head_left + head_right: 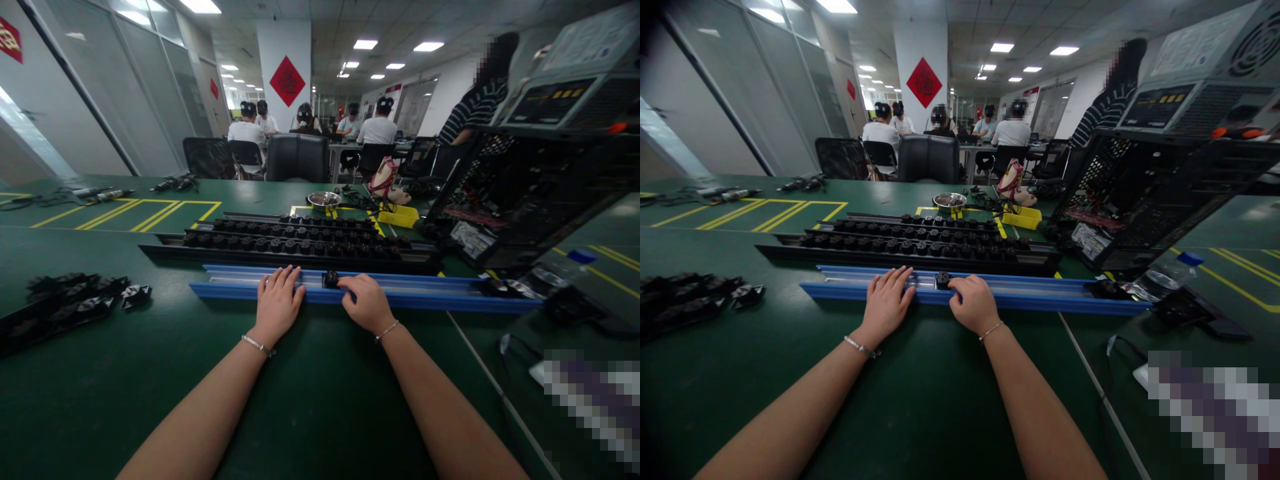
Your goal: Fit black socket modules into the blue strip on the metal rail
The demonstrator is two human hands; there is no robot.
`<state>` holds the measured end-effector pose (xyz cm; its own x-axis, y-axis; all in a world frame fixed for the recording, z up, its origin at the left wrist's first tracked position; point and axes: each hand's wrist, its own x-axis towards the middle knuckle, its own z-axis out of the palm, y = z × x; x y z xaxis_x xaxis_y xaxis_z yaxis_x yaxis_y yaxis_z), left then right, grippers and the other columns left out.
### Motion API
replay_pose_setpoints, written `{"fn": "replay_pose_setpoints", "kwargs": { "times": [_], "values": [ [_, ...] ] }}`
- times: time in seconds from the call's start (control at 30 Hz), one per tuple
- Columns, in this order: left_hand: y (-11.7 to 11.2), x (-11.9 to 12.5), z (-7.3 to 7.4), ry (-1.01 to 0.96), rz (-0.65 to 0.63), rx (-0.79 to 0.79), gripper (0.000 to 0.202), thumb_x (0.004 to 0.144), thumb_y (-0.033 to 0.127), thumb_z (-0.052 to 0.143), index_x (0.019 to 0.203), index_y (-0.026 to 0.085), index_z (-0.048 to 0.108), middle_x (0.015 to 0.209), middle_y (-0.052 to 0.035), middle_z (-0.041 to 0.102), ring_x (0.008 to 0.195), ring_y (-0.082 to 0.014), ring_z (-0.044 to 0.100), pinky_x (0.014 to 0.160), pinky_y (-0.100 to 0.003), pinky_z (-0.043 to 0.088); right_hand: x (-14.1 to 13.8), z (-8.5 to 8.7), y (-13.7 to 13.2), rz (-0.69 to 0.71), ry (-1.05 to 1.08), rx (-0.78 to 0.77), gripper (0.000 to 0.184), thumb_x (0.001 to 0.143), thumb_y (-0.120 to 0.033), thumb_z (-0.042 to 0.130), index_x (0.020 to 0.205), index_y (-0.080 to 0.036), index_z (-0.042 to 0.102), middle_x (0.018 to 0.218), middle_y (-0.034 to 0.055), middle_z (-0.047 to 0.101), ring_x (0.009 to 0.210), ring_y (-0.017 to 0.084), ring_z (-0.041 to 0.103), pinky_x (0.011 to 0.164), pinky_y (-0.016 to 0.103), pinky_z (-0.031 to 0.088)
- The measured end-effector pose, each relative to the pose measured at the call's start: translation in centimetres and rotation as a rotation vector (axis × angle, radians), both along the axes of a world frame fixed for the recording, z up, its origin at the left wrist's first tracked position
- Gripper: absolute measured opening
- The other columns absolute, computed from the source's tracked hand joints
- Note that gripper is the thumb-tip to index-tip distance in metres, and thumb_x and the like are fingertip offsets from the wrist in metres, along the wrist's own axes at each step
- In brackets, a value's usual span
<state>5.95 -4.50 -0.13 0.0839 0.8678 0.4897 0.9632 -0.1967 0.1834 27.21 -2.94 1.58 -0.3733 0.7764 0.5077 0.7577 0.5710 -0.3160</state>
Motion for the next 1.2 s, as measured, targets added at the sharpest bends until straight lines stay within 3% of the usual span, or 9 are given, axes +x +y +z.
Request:
{"fn": "replay_pose_setpoints", "kwargs": {
  "times": [0.57, 0.83, 1.2],
  "values": [
    [-0.3, 0.1, 0.2, 0.007, -0.022, -0.029, 0.049, 0.091, 0.043, 0.031, 0.137, 0.028, 0.037, 0.138, -0.0046, 0.047, 0.129, -0.0241, 0.037, 0.107, -0.047, 0.021, -0.5, 0.2, -0.3, 0.029, -0.042, -0.024, 0.028, 0.069, -0.01, 0.048, 0.091, -0.018, 0.062, 0.104, 0.0054, 0.066, 0.095, 0.021, 0.053, 0.088, 0.036, 0.042],
    [-0.8, 0.8, 0.5, 0.074, -0.049, -0.037, 0.053, 0.088, 0.045, 0.039, 0.139, 0.036, 0.032, 0.14, -0.0054, 0.044, 0.13, -0.0295, 0.033, 0.107, -0.06, 0.011, -0.7, 0.0, -0.3, 0.04, -0.053, -0.031, 0.036, 0.068, -0.011, 0.047, 0.1, -0.018, 0.06, 0.106, 0.0076, 0.064, 0.098, 0.022, 0.052, 0.088, 0.038, 0.041],
    [-1.1, 1.1, 0.6, 0.132, -0.133, -0.038, 0.054, 0.084, 0.037, 0.048, 0.136, 0.04, 0.036, 0.141, -0.0055, 0.042, 0.13, -0.0301, 0.034, 0.106, -0.055, 0.02, -1.3, 0.2, -0.7, 0.082, -0.142, -0.053, 0.043, 0.069, -0.013, 0.048, 0.11, -0.018, 0.058, 0.119, 0.0073, 0.06, 0.108, 0.022, 0.05, 0.096, 0.039, 0.036]
  ]
}}
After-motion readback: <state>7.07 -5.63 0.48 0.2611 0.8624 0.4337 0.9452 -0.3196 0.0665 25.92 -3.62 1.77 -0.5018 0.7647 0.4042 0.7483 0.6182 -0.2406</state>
